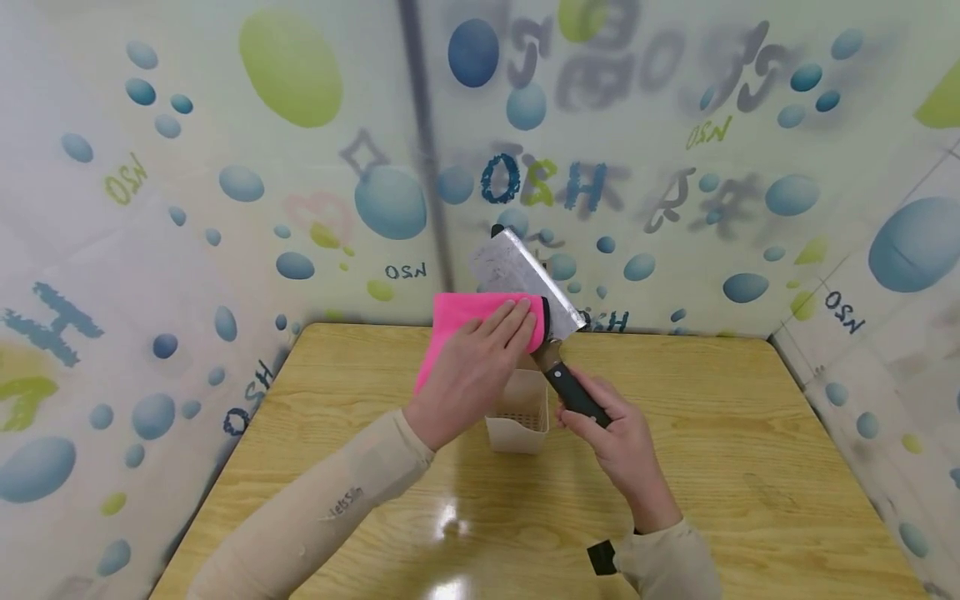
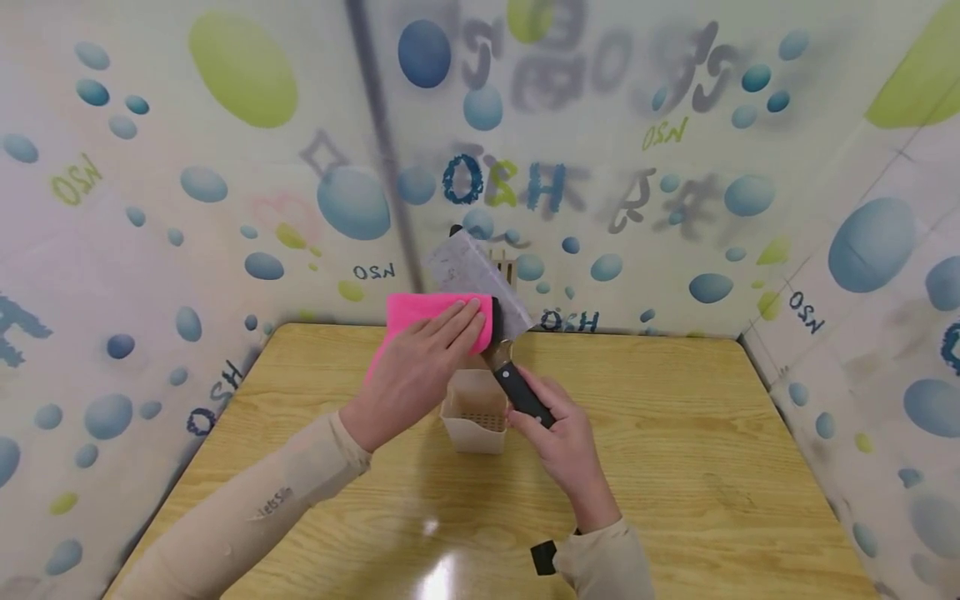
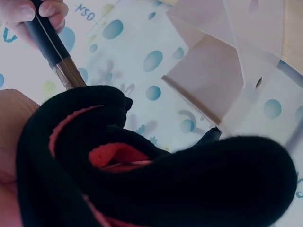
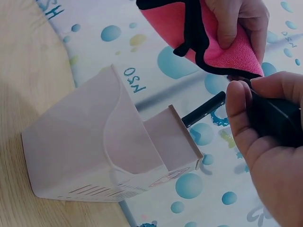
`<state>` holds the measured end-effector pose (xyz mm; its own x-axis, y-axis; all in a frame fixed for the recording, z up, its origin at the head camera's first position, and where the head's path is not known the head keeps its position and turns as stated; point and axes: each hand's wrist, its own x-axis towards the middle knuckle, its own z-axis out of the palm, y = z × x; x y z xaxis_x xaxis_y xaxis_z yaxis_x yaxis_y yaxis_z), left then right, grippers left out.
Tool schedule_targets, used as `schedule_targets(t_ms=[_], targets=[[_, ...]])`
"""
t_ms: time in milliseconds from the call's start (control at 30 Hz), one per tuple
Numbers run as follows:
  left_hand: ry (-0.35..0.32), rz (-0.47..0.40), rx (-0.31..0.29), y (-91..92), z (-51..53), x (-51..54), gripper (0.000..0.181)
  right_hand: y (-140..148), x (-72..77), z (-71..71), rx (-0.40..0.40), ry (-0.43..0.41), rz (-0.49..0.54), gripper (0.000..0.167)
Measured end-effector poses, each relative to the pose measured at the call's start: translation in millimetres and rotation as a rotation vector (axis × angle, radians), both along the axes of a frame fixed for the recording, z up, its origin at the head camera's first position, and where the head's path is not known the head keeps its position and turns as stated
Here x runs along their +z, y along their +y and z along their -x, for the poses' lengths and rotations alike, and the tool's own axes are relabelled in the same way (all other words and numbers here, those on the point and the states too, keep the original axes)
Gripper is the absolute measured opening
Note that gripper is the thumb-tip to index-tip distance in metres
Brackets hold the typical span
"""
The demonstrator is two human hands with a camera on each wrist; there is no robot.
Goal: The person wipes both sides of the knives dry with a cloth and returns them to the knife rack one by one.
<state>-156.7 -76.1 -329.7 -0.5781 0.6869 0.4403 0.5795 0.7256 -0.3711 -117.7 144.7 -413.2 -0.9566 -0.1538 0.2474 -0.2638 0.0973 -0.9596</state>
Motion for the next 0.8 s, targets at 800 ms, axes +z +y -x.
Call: schedule_targets(t_ms=[800], targets=[[-0.003, 0.117, -0.035, 1.0, 5.9, 2.9, 0.060, -4.8, -6.0, -1.5, 0.071, 0.131, -0.039, 0.051]])
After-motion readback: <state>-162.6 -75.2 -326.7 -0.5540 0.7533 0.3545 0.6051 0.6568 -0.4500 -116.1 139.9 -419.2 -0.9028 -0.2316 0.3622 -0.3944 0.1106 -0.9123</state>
